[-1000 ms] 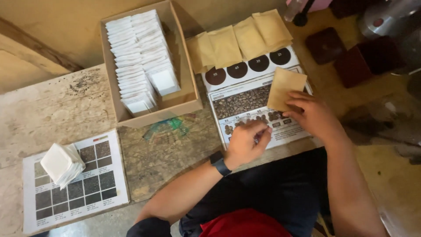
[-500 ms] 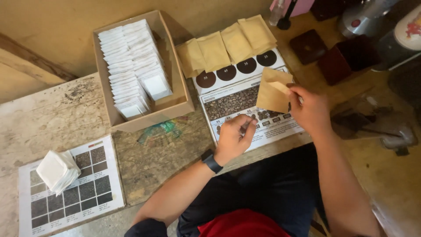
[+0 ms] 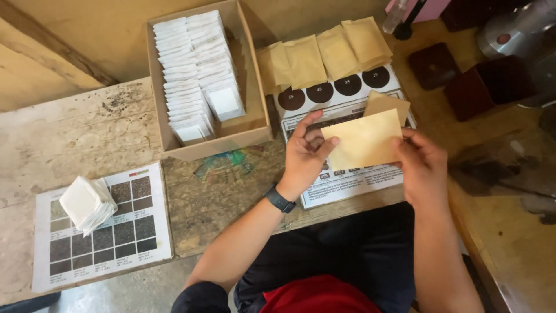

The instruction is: Manually inserting white drip coffee filter bags into brown paper outer envelopes and organizing them in a box.

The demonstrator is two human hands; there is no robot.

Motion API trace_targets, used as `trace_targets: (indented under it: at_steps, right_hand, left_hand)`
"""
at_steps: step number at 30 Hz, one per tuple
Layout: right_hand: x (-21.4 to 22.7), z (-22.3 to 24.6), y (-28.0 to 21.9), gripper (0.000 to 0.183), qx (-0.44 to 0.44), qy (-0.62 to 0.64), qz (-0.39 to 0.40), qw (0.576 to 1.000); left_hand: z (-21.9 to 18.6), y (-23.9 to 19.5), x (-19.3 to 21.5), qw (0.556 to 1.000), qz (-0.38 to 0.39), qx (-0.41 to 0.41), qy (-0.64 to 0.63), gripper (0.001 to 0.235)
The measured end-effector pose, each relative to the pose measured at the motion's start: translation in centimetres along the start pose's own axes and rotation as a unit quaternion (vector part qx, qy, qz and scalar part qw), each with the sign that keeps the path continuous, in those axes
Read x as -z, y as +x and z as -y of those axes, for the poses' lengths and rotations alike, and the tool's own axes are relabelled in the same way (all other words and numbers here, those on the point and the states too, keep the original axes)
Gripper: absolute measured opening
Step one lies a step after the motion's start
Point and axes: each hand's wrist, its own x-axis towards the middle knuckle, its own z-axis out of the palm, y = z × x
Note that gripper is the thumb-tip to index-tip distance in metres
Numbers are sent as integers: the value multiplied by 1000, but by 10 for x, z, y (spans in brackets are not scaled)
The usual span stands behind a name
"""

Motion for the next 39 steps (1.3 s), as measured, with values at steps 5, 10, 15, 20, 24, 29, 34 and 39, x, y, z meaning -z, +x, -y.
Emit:
trace_targets:
  at_steps: [5,10,15,20,24,29,34,39]
  right_hand:
    - [-10,11,-9,20,66,-82,50,993]
    - [-37,21,-33,20,174,-234,52,955]
    - [-66,41,-54,34,260,-225,94,934]
    - [-70,55,-57,30,233,-154,122,952]
    - [-67,58,-59,34,265,-165,139,940]
    - [-59,47,-56,36,231,-135,140,953]
    - [-56,47,-57,37,187,-108,135,967]
    - [-48,28,-63,36,180,-156,107,965]
  left_hand:
    - [-45,-5,-19,985,-42,-65,157,57]
    - [-43,-8,-21,945,-33,-156,285,35]
    - [-35,-13,-25,992,81,-64,70,22]
    - [-43,-11,-20,990,116,-66,45,16]
    - [-53,-13,-24,989,131,-60,18,18]
    - [-46,-12,-21,987,147,-69,10,17]
    - [-52,-13,-25,986,148,-73,7,14]
    - [-56,-15,-29,983,132,-107,74,6]
